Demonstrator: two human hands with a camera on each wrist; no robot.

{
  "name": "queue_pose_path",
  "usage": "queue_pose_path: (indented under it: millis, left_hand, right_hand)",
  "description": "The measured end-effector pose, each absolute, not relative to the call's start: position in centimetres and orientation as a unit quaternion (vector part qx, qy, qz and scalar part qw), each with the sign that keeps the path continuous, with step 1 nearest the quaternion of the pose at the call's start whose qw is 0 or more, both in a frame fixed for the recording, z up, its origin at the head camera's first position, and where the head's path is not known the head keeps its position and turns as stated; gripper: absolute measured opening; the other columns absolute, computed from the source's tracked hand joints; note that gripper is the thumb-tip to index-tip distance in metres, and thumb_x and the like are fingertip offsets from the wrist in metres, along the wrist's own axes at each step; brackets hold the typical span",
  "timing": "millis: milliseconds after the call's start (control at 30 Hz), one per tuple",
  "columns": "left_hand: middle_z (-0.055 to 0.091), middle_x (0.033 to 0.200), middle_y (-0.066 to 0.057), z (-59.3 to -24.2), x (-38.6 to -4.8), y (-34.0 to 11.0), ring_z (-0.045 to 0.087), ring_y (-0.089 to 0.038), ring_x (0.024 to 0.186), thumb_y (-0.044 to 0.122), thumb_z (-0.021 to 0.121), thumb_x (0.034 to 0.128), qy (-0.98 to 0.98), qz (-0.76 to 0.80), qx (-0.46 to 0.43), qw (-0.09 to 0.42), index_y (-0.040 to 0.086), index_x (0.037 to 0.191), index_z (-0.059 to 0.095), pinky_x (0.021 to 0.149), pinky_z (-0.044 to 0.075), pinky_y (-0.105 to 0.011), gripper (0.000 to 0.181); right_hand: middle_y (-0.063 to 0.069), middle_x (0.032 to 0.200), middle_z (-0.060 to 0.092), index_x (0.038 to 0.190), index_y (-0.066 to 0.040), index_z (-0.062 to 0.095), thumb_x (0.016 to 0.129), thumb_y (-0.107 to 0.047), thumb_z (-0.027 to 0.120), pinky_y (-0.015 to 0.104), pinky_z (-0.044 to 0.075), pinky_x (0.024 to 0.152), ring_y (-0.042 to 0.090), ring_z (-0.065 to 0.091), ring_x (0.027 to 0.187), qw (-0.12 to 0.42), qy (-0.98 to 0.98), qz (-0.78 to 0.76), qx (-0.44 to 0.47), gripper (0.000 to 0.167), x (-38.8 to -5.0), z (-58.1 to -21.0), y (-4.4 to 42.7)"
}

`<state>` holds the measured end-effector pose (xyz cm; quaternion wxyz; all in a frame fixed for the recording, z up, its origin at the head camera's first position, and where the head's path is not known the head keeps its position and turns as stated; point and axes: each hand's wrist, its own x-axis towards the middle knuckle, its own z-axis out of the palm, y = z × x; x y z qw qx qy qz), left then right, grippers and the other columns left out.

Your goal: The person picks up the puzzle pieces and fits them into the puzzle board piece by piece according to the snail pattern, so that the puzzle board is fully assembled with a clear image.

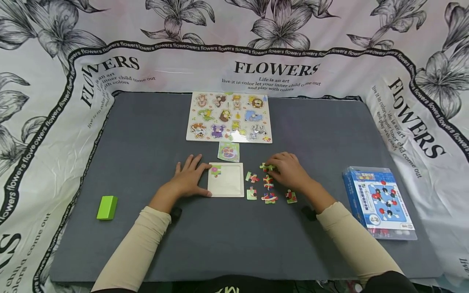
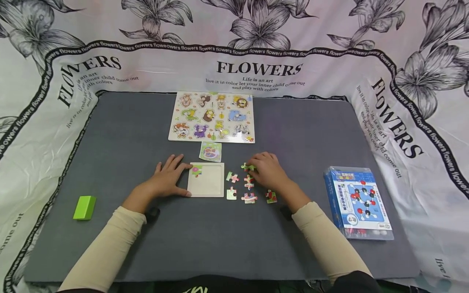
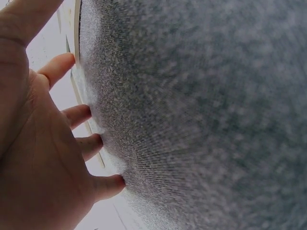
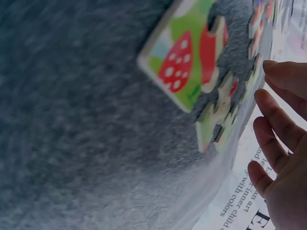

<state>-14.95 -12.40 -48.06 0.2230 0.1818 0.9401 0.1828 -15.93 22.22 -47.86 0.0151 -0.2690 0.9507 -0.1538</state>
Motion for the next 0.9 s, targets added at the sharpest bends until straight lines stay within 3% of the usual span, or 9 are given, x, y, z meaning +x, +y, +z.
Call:
queue_pose_path:
  millis: [600,900]
  left_hand:
    - [0.006,0.163,-0.015,-48.0,-14.8,-13.2,-0.003,-0.04,0.149,0.053,0.08,0.0736,0.942,0.176,0.18,0.221,0.023,0.149,0.036,0.111,0.004,-0.07,0.092]
    - [0.005,0.163,-0.014,-48.5,-15.1,-12.5,-0.003,-0.039,0.149,0.055,0.079,0.0733,0.941,0.178,0.186,0.218,0.024,0.149,0.036,0.111,0.004,-0.07,0.092]
  right_hand:
    - [0.007,0.112,0.066,0.104,-0.015,0.074,0.088,-0.012,0.073,0.057,0.036,0.098,0.03,0.055,0.11,0.012,0.946,-0.168,-0.278,0.017,-16.5,-49.0,22.0]
    - [0.006,0.113,0.067,0.105,-0.016,0.074,0.086,-0.013,0.074,0.056,0.035,0.101,0.029,0.055,0.112,-0.015,0.94,-0.173,-0.294,0.019,-16.9,-48.0,20.8]
